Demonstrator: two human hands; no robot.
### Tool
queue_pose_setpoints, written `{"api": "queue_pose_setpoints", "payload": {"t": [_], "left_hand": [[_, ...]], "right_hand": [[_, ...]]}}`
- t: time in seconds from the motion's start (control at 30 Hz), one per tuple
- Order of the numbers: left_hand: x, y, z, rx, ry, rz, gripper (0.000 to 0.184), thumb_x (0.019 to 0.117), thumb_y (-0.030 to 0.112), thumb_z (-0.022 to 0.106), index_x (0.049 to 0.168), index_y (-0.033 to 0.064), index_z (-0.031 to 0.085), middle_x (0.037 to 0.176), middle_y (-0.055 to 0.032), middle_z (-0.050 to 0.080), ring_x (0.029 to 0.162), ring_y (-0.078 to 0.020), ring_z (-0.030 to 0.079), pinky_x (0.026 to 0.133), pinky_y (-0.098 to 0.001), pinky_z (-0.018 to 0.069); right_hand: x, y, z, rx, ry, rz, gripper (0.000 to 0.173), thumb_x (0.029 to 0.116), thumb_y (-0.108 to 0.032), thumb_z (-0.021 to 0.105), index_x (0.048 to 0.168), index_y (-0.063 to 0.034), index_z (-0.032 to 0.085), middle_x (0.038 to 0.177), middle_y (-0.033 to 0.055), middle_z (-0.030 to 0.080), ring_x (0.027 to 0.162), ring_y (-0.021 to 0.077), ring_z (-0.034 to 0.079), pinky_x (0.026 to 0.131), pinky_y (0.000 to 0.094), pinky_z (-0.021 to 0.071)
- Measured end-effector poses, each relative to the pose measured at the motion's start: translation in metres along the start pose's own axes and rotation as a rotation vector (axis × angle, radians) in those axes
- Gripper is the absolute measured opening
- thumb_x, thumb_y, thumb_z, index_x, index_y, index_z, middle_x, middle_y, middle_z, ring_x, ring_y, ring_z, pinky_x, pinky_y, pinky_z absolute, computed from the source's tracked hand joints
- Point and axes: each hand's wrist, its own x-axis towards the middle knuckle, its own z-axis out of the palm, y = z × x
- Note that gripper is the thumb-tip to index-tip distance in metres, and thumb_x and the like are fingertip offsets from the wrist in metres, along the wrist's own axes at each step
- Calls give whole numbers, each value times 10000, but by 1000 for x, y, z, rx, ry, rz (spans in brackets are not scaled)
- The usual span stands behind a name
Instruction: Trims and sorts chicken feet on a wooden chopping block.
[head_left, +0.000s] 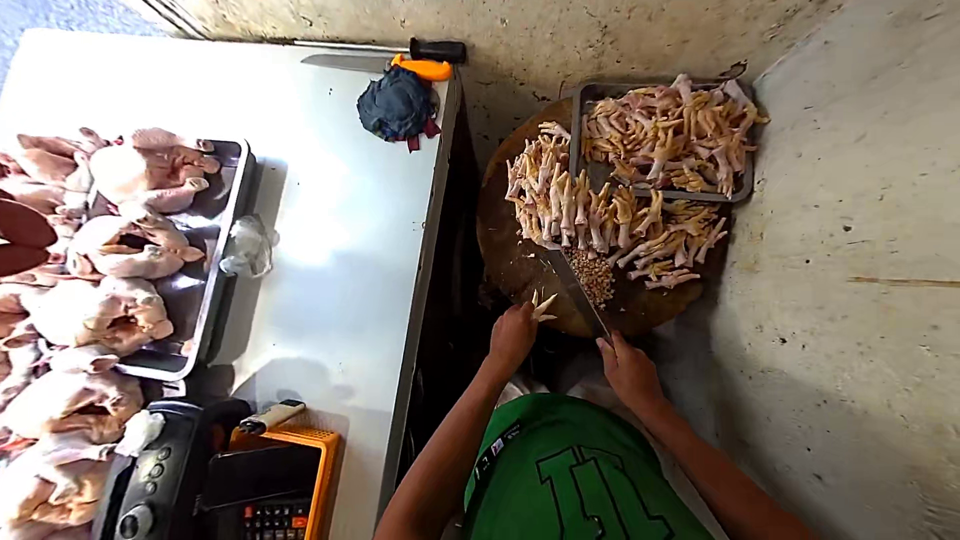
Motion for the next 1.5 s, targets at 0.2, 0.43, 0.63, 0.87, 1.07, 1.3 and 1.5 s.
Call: {"api": "queue_pose_setpoints", "payload": {"t": [0.2,0.43,0.63,0.87,1.07,1.3,1.5], "left_hand": [[6,1,-13,66,-25,42,297,1046,168,520,1252,21,674,1294,-197,655,1229,-344,629,1040,-518,499],[30,-27,-11,232,65,261,348,1023,80,501,1310,123,693,1253,-133,700,1211,-343,613,1024,-530,442],[4,-29,-1,-231,-29,-110,323,963,266,641,1168,17,650,1024,-164,699,968,-307,689,893,-530,540],[8,-17,39,-575,68,-252,196,955,231,638,927,40,606,837,-90,614,769,-217,626,730,-433,524],[-5,-15,61,-709,367,-217,257,1005,250,628,948,10,699,822,-82,659,774,-173,628,764,-387,515],[0,-15,75,-784,438,-236,245,996,251,655,931,20,707,800,-62,660,741,-142,619,733,-353,513],[2,-12,75,-902,423,-294,226,996,234,659,940,19,697,792,-61,654,719,-140,613,723,-349,516]], "right_hand": [[7,-6,6,-152,-147,33,441,1130,-326,372,1424,-52,552,1083,223,721,1022,413,712,862,579,553],[11,-13,7,-146,-105,-60,437,1126,-322,379,1447,-82,554,1011,211,734,951,408,726,827,572,563],[7,9,17,-101,-108,-24,436,1120,-324,412,1421,-59,583,989,233,734,937,435,723,816,605,554],[-5,-3,26,-40,61,-121,414,1096,-275,463,1338,7,645,878,239,730,805,439,726,712,604,561],[-6,-10,11,29,9,-55,418,1102,-316,468,1278,15,653,830,223,700,775,404,702,714,588,542],[-2,-1,32,-26,-103,-22,439,1116,-319,427,1416,-40,586,959,229,732,905,418,723,826,591,554],[-2,0,21,95,37,-82,438,1094,-339,469,1182,41,668,750,192,657,712,356,671,674,551,530]]}}
